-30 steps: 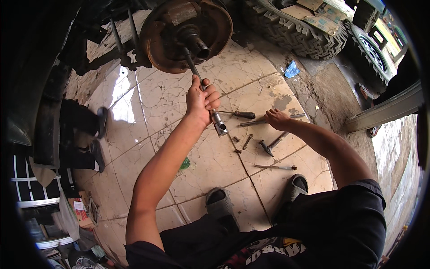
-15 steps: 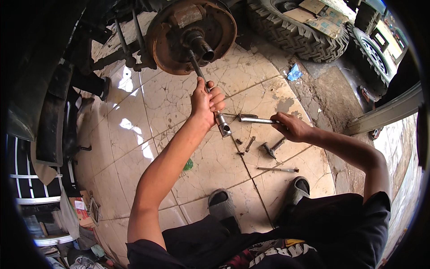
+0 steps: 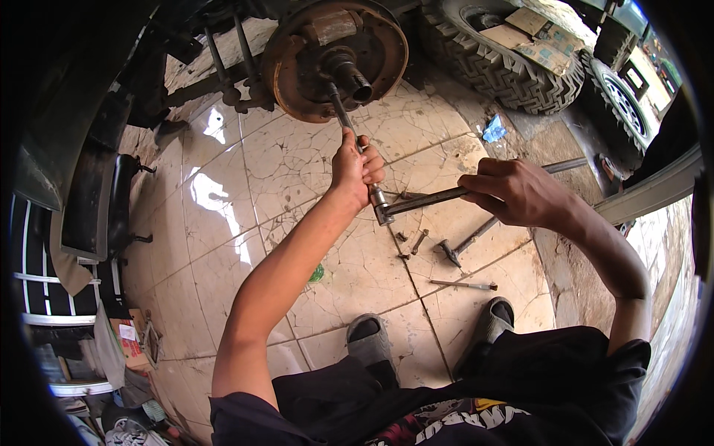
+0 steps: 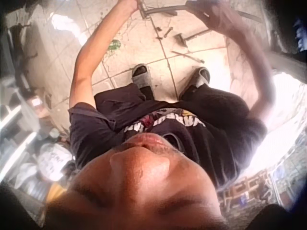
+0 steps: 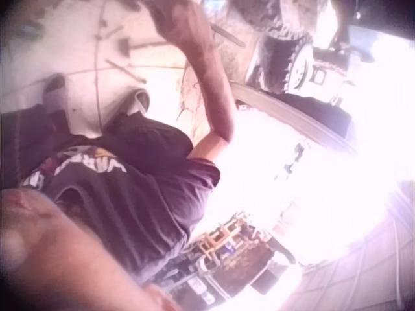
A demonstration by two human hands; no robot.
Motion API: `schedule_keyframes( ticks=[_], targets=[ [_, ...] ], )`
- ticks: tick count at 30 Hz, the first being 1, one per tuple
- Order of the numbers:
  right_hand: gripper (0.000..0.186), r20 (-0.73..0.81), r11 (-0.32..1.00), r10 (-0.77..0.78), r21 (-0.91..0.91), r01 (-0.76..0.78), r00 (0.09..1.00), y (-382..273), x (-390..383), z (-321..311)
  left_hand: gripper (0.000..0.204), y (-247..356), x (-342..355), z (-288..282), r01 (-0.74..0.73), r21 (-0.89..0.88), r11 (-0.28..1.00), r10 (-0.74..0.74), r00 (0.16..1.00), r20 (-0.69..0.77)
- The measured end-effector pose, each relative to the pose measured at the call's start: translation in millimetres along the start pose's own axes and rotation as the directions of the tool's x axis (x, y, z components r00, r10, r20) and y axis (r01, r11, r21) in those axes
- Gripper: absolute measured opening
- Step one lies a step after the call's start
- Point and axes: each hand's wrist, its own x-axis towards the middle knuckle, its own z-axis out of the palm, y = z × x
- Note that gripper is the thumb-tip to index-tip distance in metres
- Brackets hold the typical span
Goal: The person is removing components from a vehicle's brake drum assembly. They use a T-handle wrench and a hammer to loosen parts on the axle and then continue the disassembly with a socket wrench.
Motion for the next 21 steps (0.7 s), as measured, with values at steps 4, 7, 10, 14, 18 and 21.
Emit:
schedule_keyframes(
  ticks=[4,7,10,14,18,21],
  targets=[
    [0.013,0.108,0.980,-0.002,-0.200,0.023,0.994,-17,16,-29,0.040,-3,2,1,-0.012,0.030,0.999,0.013,1.000,-0.029],
    [0.009,0.133,0.934,-0.061,-0.343,0.104,0.989,-38,31,-47,0.039,-5,3,0,-0.023,0.050,0.999,0.024,0.999,-0.035],
    [0.006,0.269,0.885,-0.066,-0.430,0.181,0.961,-62,56,-57,0.039,-8,4,2,-0.025,0.093,0.995,0.029,0.999,-0.043],
    [0.010,0.501,0.876,0.059,-0.442,0.196,0.864,-84,87,-48,0.039,-9,6,-3,-0.034,0.153,0.988,0.051,0.993,-0.103],
    [0.009,0.365,0.917,-0.001,-0.370,0.146,0.931,-82,74,-39,0.040,-6,5,-11,-0.020,0.143,0.989,0.030,0.998,-0.064],
    [0.007,0.329,0.934,0.063,-0.353,0.061,0.942,-71,65,-28,0.040,-6,4,-11,-0.018,0.128,0.992,0.026,0.998,-0.065]
  ],
)
